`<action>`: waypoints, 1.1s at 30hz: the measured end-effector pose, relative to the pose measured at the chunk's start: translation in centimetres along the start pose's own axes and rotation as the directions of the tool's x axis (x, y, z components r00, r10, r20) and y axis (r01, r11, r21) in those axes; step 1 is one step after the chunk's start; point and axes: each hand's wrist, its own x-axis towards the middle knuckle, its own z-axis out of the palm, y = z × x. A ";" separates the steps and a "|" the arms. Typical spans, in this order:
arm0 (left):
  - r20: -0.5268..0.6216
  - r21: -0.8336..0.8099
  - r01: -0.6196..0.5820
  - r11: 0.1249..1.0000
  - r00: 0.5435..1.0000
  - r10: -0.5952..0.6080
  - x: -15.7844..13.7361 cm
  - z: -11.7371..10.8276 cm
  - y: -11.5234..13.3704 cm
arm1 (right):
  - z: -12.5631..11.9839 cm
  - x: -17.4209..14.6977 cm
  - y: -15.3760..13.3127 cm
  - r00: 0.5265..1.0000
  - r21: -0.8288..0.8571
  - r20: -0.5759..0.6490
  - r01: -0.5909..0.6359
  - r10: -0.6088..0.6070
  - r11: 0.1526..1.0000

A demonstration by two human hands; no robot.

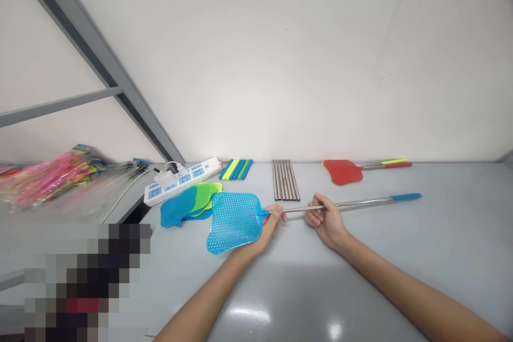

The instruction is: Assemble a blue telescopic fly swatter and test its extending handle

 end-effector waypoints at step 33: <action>0.234 -0.277 0.218 0.936 0.960 -0.155 1.0 -2.1 0.4 | -0.1 -0.1 0.0 0.998 -0.144 0.053 0.032 -0.024 0.989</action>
